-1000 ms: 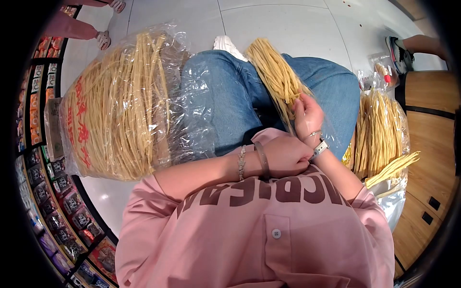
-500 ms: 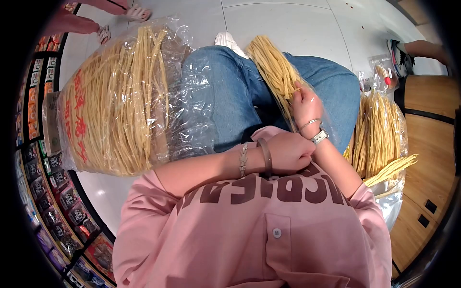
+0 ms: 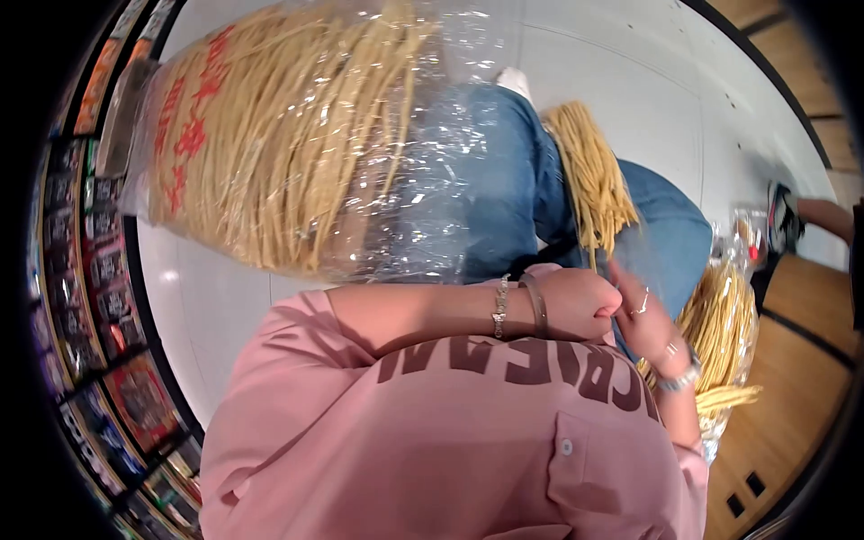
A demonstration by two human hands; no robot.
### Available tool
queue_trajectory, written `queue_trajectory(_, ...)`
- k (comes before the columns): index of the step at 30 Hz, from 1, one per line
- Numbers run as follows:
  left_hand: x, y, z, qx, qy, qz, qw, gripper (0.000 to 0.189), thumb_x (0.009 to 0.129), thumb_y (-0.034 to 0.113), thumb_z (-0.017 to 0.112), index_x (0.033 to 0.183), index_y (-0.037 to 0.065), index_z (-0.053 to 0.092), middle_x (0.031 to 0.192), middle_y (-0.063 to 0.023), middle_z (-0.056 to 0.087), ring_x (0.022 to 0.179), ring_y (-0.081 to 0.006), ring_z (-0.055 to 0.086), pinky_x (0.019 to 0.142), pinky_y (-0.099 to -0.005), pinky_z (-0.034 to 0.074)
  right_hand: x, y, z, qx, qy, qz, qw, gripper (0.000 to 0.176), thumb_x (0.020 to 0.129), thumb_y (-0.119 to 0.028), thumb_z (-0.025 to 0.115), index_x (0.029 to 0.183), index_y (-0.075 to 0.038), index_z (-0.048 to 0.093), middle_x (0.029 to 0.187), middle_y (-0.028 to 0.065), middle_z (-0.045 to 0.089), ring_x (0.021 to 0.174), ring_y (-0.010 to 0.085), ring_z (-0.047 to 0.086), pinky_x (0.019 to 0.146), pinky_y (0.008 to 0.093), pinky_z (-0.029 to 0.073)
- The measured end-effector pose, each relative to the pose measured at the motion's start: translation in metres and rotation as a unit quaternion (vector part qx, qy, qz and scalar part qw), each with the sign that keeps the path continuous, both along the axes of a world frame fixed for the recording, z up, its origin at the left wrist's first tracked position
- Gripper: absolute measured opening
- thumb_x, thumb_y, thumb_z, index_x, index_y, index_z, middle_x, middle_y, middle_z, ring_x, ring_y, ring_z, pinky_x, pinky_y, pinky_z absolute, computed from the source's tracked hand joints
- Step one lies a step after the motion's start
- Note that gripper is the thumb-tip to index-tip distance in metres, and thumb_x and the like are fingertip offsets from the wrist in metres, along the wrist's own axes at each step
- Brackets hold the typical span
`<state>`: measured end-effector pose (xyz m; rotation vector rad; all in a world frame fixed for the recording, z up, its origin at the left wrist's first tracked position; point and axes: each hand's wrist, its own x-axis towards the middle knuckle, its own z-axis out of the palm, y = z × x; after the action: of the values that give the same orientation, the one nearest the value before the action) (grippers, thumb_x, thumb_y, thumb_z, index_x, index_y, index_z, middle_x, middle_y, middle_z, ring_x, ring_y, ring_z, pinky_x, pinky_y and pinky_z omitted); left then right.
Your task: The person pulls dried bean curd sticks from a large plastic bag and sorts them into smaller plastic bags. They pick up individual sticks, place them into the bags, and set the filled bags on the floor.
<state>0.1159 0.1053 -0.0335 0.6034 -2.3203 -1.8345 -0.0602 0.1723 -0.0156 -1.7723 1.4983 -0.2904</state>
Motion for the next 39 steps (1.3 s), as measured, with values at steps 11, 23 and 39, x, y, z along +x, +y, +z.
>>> queue_trajectory(11,0.018,-0.003,-0.01,0.01,0.061,0.069,0.996,0.017,0.069,0.016,0.051,0.059,0.004,0.043,0.053,-0.0131,0.046,0.05,-0.0311,0.047,0.048,-0.0401,0.034,0.087,-0.142,0.025,-0.046,-0.066,0.124,0.989,0.053,0.078,-0.006,0.054,0.128,-0.009,0.036,0.091,0.0153,0.053,0.078,0.0263,0.053,0.072,0.0341,0.043)
queue_trajectory(23,0.029,-0.013,-0.015,-0.018,-0.012,0.039,0.999,0.018,0.067,0.023,0.055,0.071,0.005,0.056,0.069,-0.0154,0.057,0.069,-0.0331,0.057,0.062,-0.0427,0.045,0.241,-0.239,-0.014,-0.457,0.016,0.302,0.836,0.05,0.08,-0.033,0.052,0.124,-0.013,0.042,0.126,0.0119,0.043,0.118,0.0318,0.037,0.099,0.045,0.027)
queue_trajectory(39,0.063,-0.03,-0.026,-0.099,0.034,0.054,0.993,0.022,0.073,0.018,0.053,0.088,0.004,0.057,0.086,-0.0138,0.058,0.079,-0.0288,0.054,0.07,-0.0389,0.042,0.353,-0.203,-0.051,-0.527,0.016,0.429,0.733,0.01,0.07,-0.026,0.055,0.074,-0.024,0.064,0.076,-0.0016,0.063,0.076,0.0193,0.061,0.063,0.0386,0.046)
